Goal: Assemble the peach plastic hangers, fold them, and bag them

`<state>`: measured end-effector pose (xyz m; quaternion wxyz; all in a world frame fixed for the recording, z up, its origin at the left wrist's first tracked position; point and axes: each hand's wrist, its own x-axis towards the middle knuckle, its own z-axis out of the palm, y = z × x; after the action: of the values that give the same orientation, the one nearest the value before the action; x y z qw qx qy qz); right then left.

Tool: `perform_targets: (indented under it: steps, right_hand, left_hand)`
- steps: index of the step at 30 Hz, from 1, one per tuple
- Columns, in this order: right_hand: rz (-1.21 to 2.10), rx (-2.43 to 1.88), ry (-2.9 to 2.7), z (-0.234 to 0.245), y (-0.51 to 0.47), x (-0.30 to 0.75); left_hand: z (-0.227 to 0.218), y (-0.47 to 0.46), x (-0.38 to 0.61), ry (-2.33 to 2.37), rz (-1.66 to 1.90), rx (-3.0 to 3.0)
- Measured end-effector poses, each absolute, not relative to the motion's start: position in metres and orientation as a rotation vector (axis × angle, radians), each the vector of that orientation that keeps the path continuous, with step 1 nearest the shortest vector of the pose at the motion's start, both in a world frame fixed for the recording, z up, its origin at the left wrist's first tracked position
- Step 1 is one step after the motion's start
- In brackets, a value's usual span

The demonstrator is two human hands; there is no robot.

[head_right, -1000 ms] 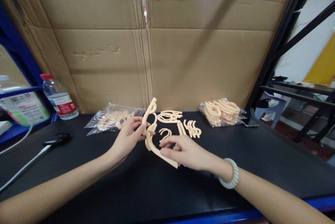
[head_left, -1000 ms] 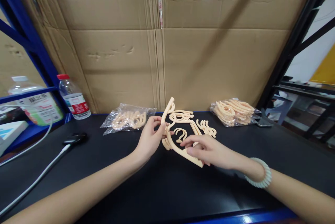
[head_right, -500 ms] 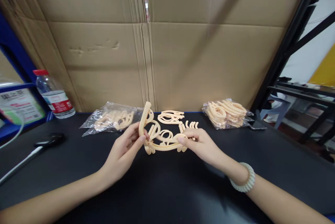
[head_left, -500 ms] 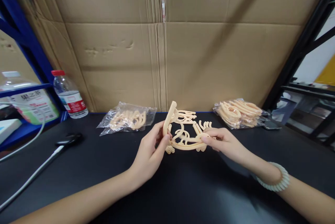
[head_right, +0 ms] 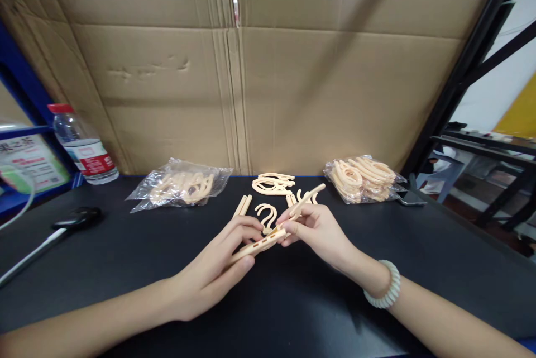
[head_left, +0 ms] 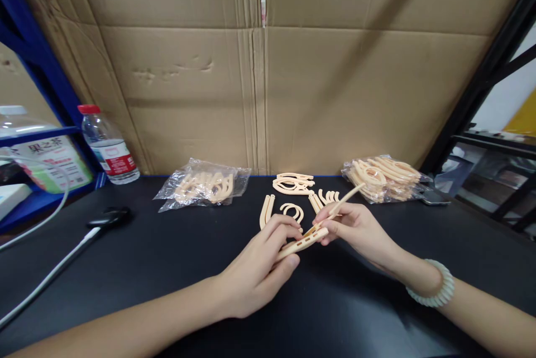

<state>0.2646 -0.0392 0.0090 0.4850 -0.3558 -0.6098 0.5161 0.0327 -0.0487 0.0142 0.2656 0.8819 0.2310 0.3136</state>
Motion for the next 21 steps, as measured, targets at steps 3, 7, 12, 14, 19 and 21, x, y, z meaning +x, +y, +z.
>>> perform_targets:
  steps: [3,7,12,14,19,21]
  right_hand:
    - [1.227,-0.803,-1.531,0.009,-0.043,0.261]
    - [1.057,-0.770,-1.674,0.007,-0.044,0.260]
    - [0.782,-0.729,-1.929,0.002,-0.045,0.261]
    - [0.696,-0.704,-1.985,0.000,-0.046,0.261]
    - [0.544,-0.662,-2.051,0.000,-0.048,0.258]
    - [0.483,-0.631,-2.083,0.000,-0.050,0.258]
  left_hand:
    - [0.011,-0.050,0.034,0.624,0.805,2.157]
    - [0.005,-0.047,0.039,0.618,0.728,1.790]
    - [0.003,-0.045,0.046,0.707,0.661,1.725]
    - [0.004,-0.044,0.046,0.726,0.628,1.767]
    - [0.007,-0.042,0.043,0.781,0.586,2.094]
    - [0.009,-0.041,0.043,0.787,0.575,2.230]
